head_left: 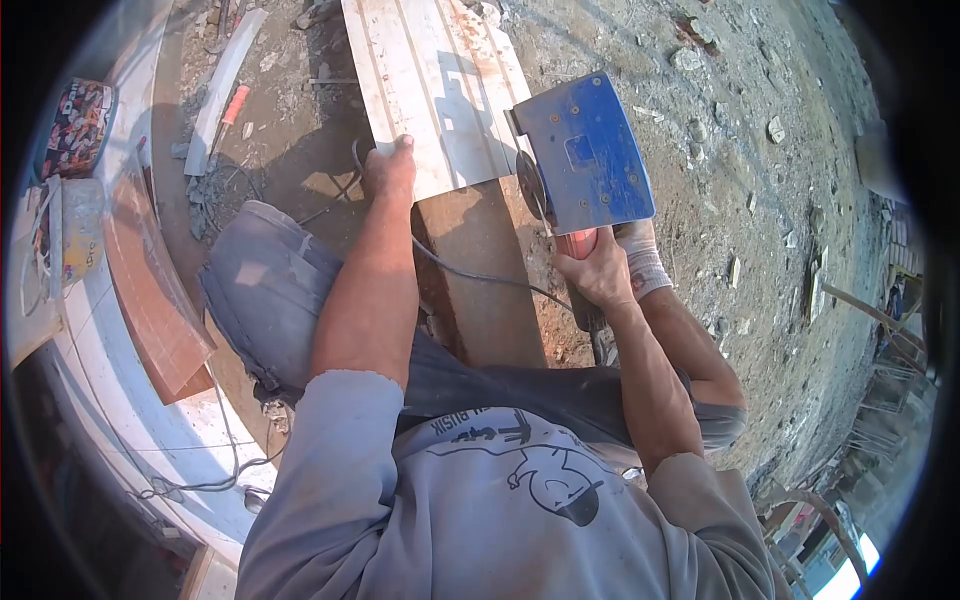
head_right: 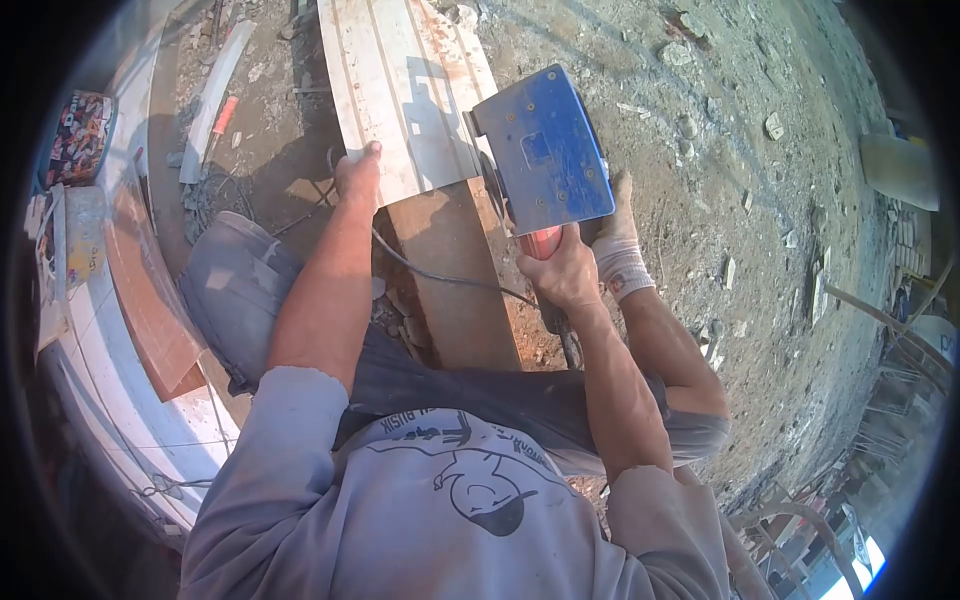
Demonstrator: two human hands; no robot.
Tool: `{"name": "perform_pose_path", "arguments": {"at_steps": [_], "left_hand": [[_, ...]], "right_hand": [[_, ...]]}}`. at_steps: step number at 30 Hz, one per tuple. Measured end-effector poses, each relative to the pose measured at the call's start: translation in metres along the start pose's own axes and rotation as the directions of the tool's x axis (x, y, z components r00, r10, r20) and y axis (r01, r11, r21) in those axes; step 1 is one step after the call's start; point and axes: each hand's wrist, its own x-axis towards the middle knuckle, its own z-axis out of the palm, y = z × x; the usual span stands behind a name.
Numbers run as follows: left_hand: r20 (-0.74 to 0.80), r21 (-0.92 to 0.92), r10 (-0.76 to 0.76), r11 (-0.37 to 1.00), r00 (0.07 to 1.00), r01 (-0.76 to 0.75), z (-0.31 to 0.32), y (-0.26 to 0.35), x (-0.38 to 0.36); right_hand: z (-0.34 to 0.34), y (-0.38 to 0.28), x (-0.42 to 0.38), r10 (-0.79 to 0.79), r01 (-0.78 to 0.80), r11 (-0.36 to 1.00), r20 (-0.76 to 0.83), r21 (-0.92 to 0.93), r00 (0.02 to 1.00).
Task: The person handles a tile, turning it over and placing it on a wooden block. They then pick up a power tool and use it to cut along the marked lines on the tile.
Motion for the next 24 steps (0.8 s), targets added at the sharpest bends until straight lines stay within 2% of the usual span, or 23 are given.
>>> {"name": "perform_pose_path", "arguments": {"at_steps": [3,5,9,11,24], "left_hand": [[-0.029,0.064,0.000,0.998,1.000,0.002,0.000,0.001,-0.004],[-0.001,0.016,-0.017,1.000,1.000,0.017,-0.002,0.006,-0.007],[-0.014,0.043,-0.039,0.998,0.999,0.039,-0.005,0.021,-0.023],[-0.009,-0.067,-0.027,0.997,1.000,0.026,-0.003,0.018,-0.021],[-0.010,-0.017,-0.023,1.000,1.000,0.022,-0.006,0.023,-0.024]], "right_hand": [[0.005,0.003,-0.003,-0.002,0.001,0.998,0.011,0.064,1.000],[0.010,0.007,-0.002,-0.011,0.011,0.999,-0.013,0.046,1.000],[0.010,0.000,-0.003,0.032,-0.032,0.999,0.012,-0.005,0.999],[0.008,-0.005,-0.005,0.059,-0.059,0.998,0.018,0.005,0.998],[0.014,0.001,-0.003,0.086,-0.086,0.996,0.037,-0.003,0.996]]}}
